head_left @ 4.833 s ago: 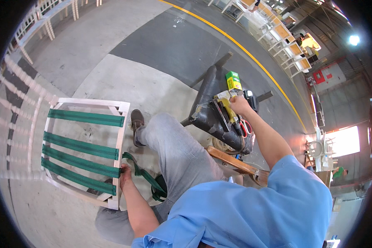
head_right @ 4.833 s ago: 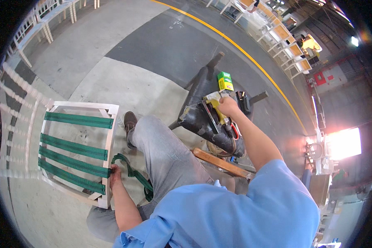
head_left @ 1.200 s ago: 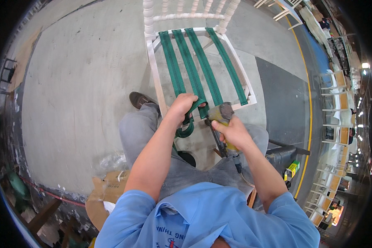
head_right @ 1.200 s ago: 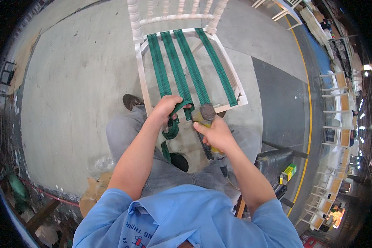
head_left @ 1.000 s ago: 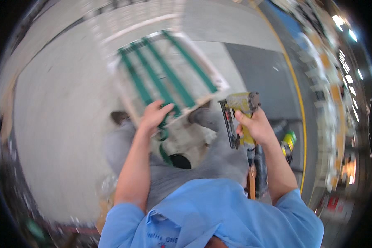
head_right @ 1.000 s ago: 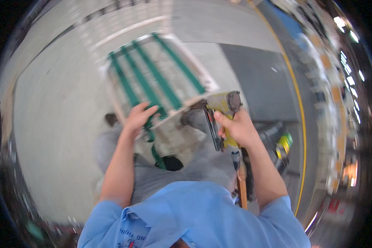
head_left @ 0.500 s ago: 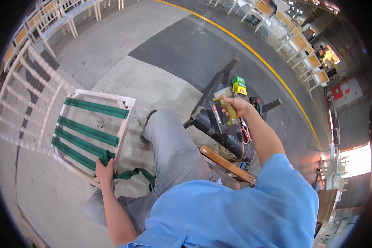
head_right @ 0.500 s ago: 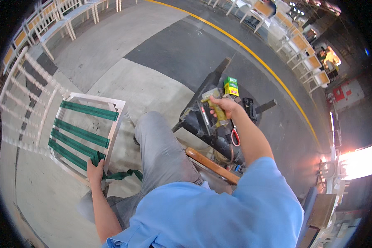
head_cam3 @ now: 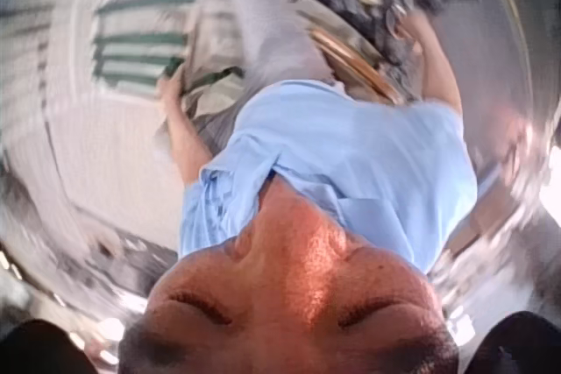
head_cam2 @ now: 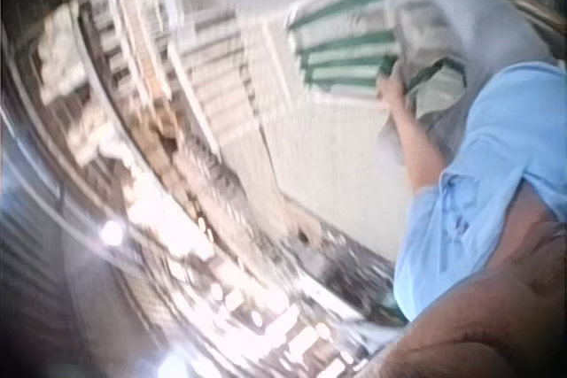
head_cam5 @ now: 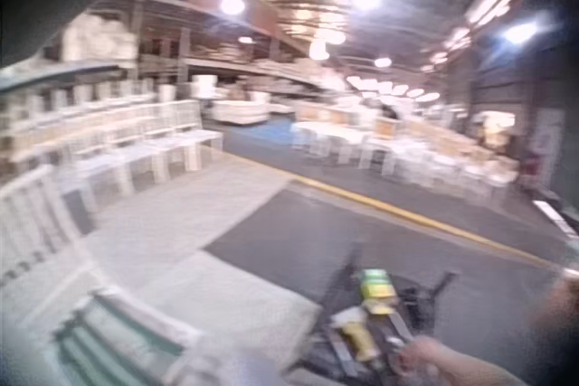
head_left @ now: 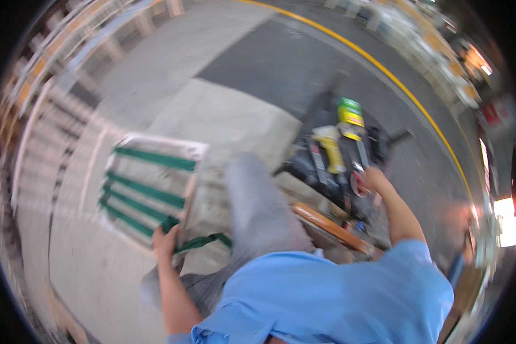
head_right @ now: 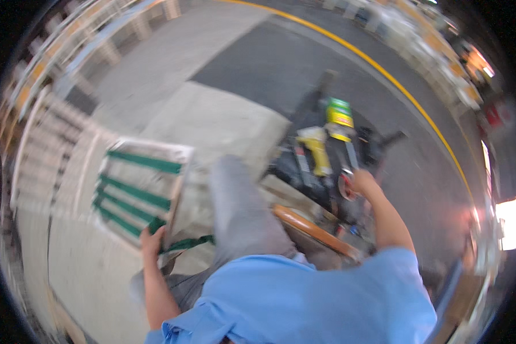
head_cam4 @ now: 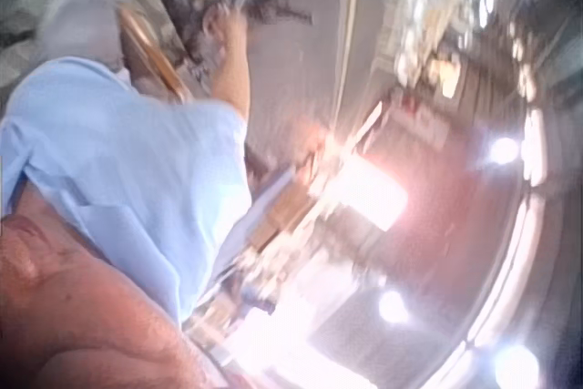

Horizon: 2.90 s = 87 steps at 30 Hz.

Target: The person attaches green webbing strips to the seat frame of a white wooden chair. They position each strip, secure it with a pneumatic staple gun, and trim excess material with scissors. The process is repeated for multiple parallel strips across the chair seat.

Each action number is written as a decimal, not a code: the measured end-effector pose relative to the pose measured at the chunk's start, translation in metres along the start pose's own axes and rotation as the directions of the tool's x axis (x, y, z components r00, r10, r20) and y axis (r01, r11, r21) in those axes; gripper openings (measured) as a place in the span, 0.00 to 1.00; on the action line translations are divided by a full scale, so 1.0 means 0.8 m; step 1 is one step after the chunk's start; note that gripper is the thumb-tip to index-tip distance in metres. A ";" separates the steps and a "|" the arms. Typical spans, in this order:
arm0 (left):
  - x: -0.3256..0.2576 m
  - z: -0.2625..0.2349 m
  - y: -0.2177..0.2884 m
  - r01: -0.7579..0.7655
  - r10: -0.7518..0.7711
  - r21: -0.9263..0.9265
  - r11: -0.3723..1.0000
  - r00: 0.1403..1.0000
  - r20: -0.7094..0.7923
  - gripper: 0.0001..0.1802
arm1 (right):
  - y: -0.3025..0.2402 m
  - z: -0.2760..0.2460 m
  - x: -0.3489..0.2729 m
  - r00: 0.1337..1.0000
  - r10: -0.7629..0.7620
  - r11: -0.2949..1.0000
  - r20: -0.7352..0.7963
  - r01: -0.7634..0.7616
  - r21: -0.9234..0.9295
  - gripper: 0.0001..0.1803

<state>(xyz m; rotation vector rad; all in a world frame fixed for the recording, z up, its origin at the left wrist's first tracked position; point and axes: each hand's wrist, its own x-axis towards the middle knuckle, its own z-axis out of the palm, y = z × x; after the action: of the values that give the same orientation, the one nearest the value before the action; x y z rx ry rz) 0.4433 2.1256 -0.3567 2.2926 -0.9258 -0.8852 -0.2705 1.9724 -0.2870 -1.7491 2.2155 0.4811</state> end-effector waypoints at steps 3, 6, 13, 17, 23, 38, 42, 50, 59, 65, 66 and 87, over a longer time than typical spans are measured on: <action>-0.016 -0.014 0.012 0.050 -0.049 0.168 0.984 0.999 -0.009 0.39 | 0.002 0.030 -0.037 0.998 -0.012 0.999 -0.065 0.015 0.049 0.31; -0.037 -0.030 -0.003 0.074 -0.079 0.134 0.988 0.997 0.026 0.40 | 0.008 0.016 -0.063 0.986 0.071 0.920 -0.148 -0.008 0.392 0.25; -0.099 -0.028 -0.028 0.078 -0.103 -0.196 0.978 0.987 -0.121 0.20 | -0.119 -0.065 -0.127 0.949 -0.265 0.498 -0.169 0.285 0.819 0.39; -0.095 -0.058 -0.013 0.382 -0.177 -0.730 0.567 0.922 0.345 0.15 | -0.307 -0.102 -0.117 0.605 -0.768 0.485 -0.210 0.764 0.425 0.36; -0.098 -0.073 -0.009 0.361 -0.124 -0.888 0.285 0.933 0.339 0.09 | -0.563 -0.052 -0.122 -0.132 -0.988 -0.138 0.075 0.988 -0.074 0.31; -0.127 -0.079 0.001 0.347 -0.195 -0.905 0.248 0.932 0.304 0.10 | -0.691 0.021 -0.134 -0.307 -0.820 -0.443 0.483 0.875 -0.197 0.28; -0.135 -0.085 0.002 0.349 -0.193 -0.901 0.257 0.932 0.307 0.09 | -0.692 0.031 -0.152 -0.498 -0.826 -0.556 0.264 0.798 -0.234 0.26; -0.138 -0.106 0.069 0.147 0.027 -0.949 0.277 0.987 0.160 0.10 | -0.587 -0.037 -0.115 0.004 -0.994 -0.006 -0.106 0.996 0.092 0.29; -0.147 -0.093 0.185 -0.223 0.447 -0.847 0.483 0.894 0.019 0.12 | -0.189 -0.047 -0.113 0.863 -0.098 0.824 -0.495 0.349 0.446 0.31; -0.122 -0.099 0.247 -0.258 0.546 -0.894 0.365 0.837 -0.019 0.18 | -0.035 0.027 -0.130 0.848 0.052 0.987 -0.527 0.038 0.157 0.27; -0.114 -0.102 0.252 -0.259 0.535 -0.901 0.349 0.844 -0.036 0.17 | -0.037 0.023 -0.126 0.873 0.029 0.990 -0.486 0.042 0.134 0.25; -0.136 -0.234 0.277 -0.715 0.579 -0.598 0.363 0.676 -0.457 0.28 | -0.577 -0.082 -0.241 0.254 -0.958 -0.038 -0.131 0.341 0.939 0.08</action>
<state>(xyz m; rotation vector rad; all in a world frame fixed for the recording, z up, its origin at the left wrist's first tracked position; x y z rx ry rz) 0.4274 2.1040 -0.0482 1.0732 -1.0195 -0.5200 0.2222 2.0168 -0.1882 -1.4549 0.4345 -0.3522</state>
